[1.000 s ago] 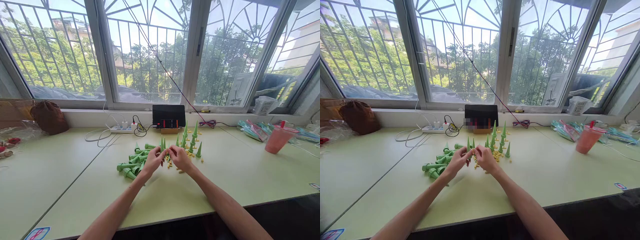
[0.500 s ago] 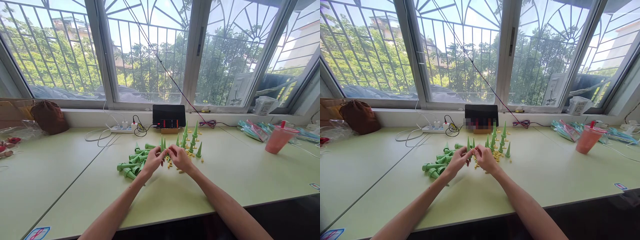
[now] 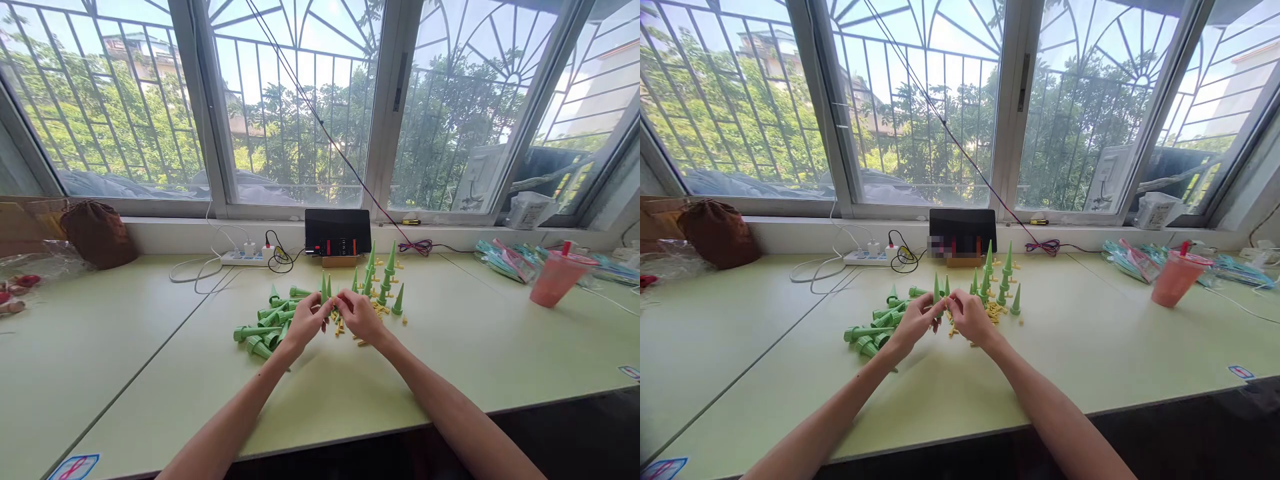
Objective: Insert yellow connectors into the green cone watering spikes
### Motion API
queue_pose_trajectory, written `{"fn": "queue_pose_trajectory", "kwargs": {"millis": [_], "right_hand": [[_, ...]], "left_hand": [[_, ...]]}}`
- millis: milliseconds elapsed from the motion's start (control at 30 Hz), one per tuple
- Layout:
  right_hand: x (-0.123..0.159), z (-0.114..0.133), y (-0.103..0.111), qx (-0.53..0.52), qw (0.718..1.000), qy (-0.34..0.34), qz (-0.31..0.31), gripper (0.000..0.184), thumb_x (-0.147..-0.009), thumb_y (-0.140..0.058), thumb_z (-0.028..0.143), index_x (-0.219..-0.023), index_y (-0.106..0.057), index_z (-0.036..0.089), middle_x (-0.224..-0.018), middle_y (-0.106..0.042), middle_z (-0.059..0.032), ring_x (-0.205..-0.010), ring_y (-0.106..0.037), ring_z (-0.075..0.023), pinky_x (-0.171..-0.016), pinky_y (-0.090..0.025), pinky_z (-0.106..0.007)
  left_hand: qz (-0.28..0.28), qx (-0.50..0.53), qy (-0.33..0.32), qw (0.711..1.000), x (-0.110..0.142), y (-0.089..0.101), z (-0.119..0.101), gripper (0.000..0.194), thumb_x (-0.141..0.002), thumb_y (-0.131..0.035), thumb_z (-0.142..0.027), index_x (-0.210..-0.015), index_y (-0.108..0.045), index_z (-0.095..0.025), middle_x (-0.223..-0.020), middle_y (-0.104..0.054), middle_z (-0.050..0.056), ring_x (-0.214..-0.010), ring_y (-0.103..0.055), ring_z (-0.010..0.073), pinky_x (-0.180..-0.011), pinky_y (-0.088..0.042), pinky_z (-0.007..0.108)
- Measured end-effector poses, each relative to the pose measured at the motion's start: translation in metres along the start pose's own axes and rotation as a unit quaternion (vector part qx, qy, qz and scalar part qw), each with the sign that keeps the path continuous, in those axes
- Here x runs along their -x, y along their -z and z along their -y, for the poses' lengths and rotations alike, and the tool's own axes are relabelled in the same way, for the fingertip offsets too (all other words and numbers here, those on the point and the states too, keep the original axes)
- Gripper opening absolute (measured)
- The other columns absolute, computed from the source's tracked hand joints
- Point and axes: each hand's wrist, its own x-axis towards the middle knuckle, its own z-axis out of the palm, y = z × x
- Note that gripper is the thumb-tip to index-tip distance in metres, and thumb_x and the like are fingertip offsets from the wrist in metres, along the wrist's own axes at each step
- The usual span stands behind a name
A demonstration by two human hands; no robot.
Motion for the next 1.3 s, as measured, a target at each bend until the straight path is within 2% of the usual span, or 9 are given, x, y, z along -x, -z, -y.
{"fn": "queue_pose_trajectory", "kwargs": {"millis": [467,867,1300], "right_hand": [[-0.0006,0.0025,0.0003,0.007,1.0,0.003,0.0,0.028,-0.094,-0.041,0.035,-0.074,-0.051,0.018,-0.058,-0.05,0.0029,-0.051,-0.041,-0.0099,-0.051,-0.031,-0.022],[0.0004,0.0059,0.0011,-0.014,1.0,-0.008,-0.004,0.021,-0.092,-0.045,0.036,-0.088,-0.056,0.018,-0.063,-0.056,0.0004,-0.053,-0.047,-0.012,-0.051,-0.035,-0.023],[0.0001,0.0026,-0.0003,-0.016,1.0,-0.002,-0.001,0.022,-0.093,-0.043,0.035,-0.081,-0.052,0.019,-0.061,-0.051,0.0026,-0.052,-0.044,-0.011,-0.051,-0.033,-0.023]], "left_hand": [[-0.002,-0.001,0.007,1.0,0.0007,-0.0014,-0.0025,0.039,-0.074,-0.063,-0.054,-0.075,-0.054,-0.016,-0.07,-0.052,-0.001,-0.051,-0.051,0.0088,-0.04,-0.041,0.02],[-0.011,0.014,0.005,1.0,-0.001,-0.0009,-0.0017,0.038,-0.073,-0.065,-0.052,-0.072,-0.051,-0.016,-0.068,-0.054,0.0,-0.05,-0.051,0.0091,-0.039,-0.041,0.021],[0.0,0.01,0.0,1.0,0.0002,-0.0003,-0.0014,0.035,-0.077,-0.062,-0.05,-0.076,-0.054,-0.016,-0.069,-0.053,-0.001,-0.052,-0.051,0.0092,-0.041,-0.042,0.021]]}}
